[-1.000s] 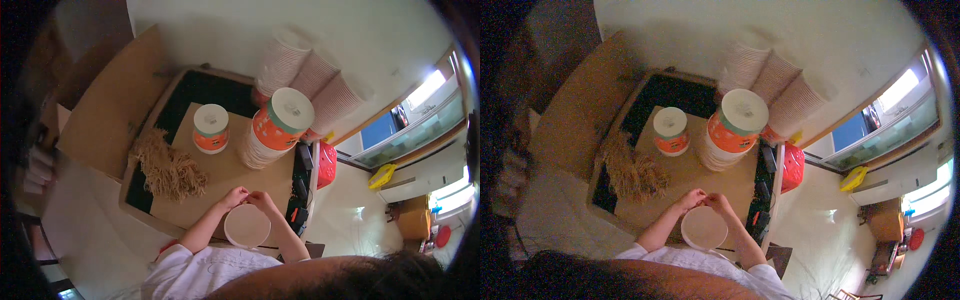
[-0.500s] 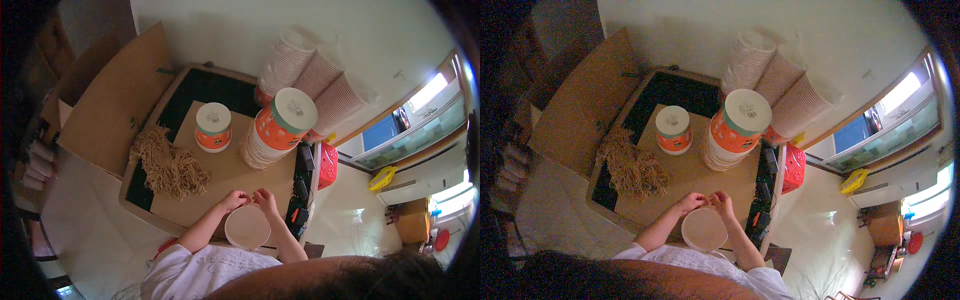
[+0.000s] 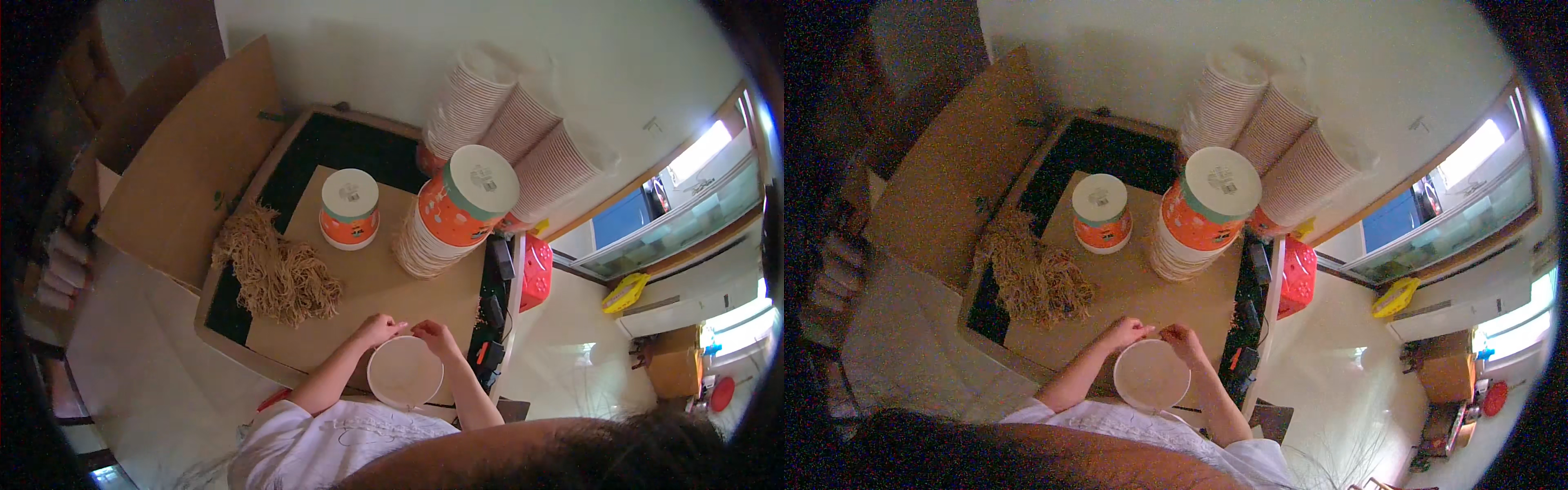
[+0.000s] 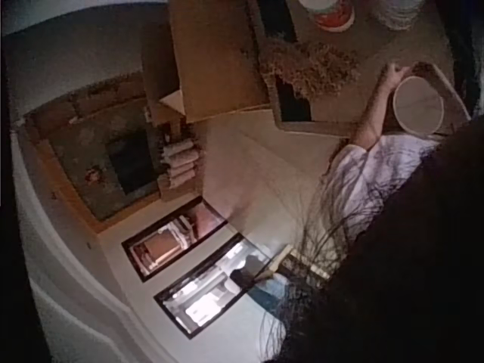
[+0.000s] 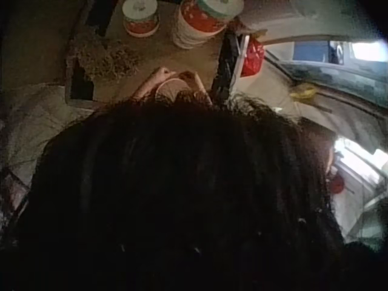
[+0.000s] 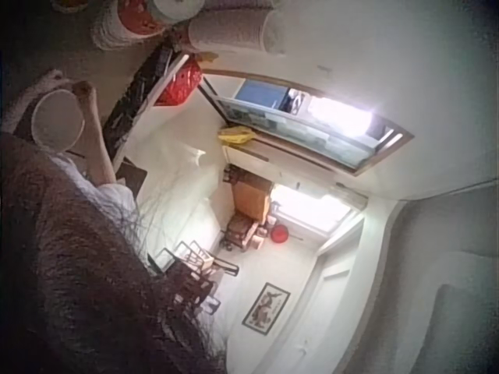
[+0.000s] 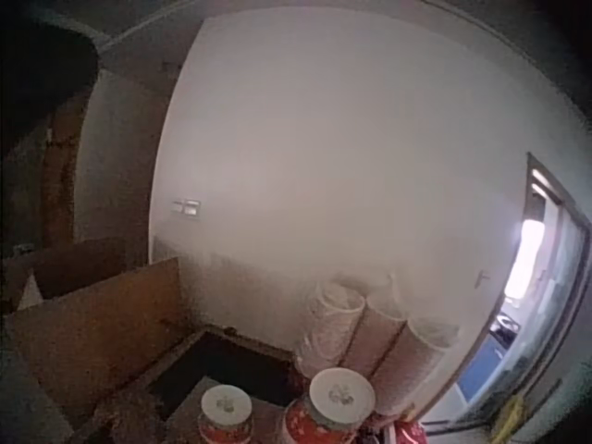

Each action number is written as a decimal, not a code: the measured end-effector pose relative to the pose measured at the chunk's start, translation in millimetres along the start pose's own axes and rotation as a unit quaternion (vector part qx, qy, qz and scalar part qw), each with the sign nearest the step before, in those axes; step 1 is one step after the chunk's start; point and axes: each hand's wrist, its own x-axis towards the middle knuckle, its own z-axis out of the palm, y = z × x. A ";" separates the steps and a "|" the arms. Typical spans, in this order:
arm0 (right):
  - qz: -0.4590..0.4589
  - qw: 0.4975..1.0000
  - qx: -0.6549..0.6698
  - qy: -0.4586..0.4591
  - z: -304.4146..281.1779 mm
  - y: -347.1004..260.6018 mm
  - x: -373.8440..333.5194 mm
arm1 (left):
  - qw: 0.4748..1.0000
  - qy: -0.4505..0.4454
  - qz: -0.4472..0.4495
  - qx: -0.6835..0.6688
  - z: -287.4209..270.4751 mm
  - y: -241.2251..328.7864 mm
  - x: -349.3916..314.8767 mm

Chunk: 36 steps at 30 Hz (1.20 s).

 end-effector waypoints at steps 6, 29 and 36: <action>0.006 0.999 0.014 -0.042 7.4 -18.9 -6.1 | 0.998 -0.066 -0.004 0.011 0.0 -5.0 -1.9; 0.009 0.999 0.032 -0.016 14.5 -41.1 7.0 | 0.984 -0.053 0.040 -0.165 3.8 -14.9 1.1; -0.058 0.998 -0.021 0.011 20.1 -23.6 11.2 | 0.965 -0.092 0.182 -0.163 -37.7 -5.6 -25.2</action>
